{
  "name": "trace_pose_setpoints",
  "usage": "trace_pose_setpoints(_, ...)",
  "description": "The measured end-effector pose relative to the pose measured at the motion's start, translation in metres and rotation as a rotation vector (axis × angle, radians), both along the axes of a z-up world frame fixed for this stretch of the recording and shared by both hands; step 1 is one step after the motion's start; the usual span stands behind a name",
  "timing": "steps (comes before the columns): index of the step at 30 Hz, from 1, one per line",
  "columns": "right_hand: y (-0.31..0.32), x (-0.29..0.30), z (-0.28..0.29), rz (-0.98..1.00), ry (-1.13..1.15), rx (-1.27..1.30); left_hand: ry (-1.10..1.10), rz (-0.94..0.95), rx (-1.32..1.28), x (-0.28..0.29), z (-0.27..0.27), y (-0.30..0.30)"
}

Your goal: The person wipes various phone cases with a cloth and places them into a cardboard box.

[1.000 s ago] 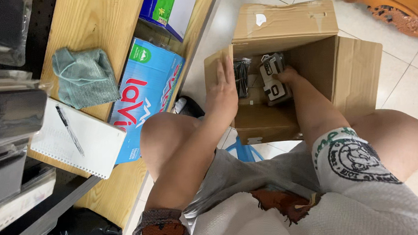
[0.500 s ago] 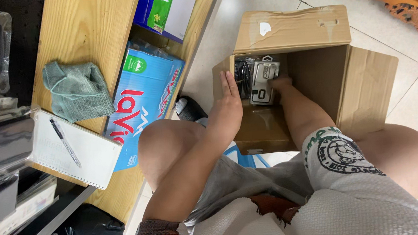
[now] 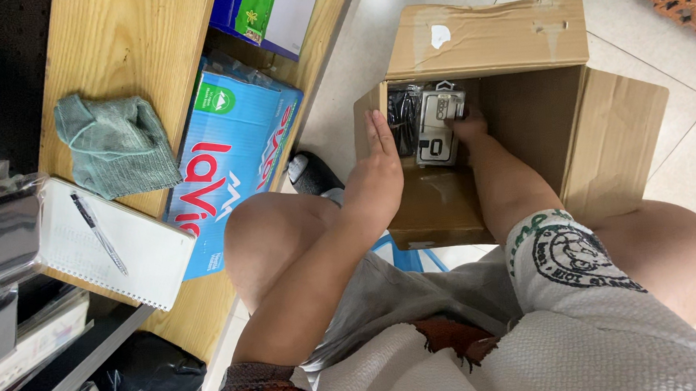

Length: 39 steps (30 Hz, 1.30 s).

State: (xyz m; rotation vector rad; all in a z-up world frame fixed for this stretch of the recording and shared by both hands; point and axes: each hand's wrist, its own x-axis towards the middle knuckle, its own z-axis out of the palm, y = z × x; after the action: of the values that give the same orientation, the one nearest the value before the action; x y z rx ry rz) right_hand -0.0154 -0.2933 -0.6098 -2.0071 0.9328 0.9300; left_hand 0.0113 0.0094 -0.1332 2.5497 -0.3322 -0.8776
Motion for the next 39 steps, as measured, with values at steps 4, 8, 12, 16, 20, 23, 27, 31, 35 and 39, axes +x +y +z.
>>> trace_pose_setpoints(4, 0.006, 0.002, 0.004, 0.015, -0.142, -0.019, 0.001, 0.005, -0.023, 0.0, -0.002, 0.0)
trace_pose_setpoints(8, -0.011, -0.006, -0.007, 0.269, 0.092, 0.011, -0.004, 0.015, -0.011, -0.002, -0.005, -0.002)
trace_pose_setpoints(12, -0.016, -0.007, 0.008, 0.22, -0.096, 0.027, -0.035, 0.008, -0.036, -0.002, -0.01, -0.002)
trace_pose_setpoints(16, -0.015, -0.009, 0.032, 0.212, -0.202, 0.174, -0.056, -0.003, -0.024, -0.004, -0.012, -0.002)
trace_pose_setpoints(20, -0.008, 0.005, 0.034, 0.294, -0.171, 0.175, -0.108, -0.022, -0.013, -0.005, -0.013, -0.001)
trace_pose_setpoints(23, 0.006, 0.014, 0.071, 0.165, -0.157, 0.368, -0.125, -0.042, -0.013, -0.003, -0.009, 0.0)
trace_pose_setpoints(27, 0.015, 0.027, 0.102, 0.122, -0.181, 0.47, -0.132, -0.059, -0.002, -0.001, -0.002, 0.002)
trace_pose_setpoints(31, 0.007, 0.036, 0.081, 0.186, 0.007, 0.313, -0.141, -0.061, 0.002, 0.002, -0.003, 0.003)
trace_pose_setpoints(35, -0.004, 0.055, 0.044, 0.424, 0.041, 0.065, -0.133, -0.037, 0.035, 0.003, -0.006, 0.002)
trace_pose_setpoints(39, -0.031, 0.09, 0.006, 0.656, -0.024, -0.113, -0.134, -0.029, 0.069, 0.013, 0.01, 0.0)
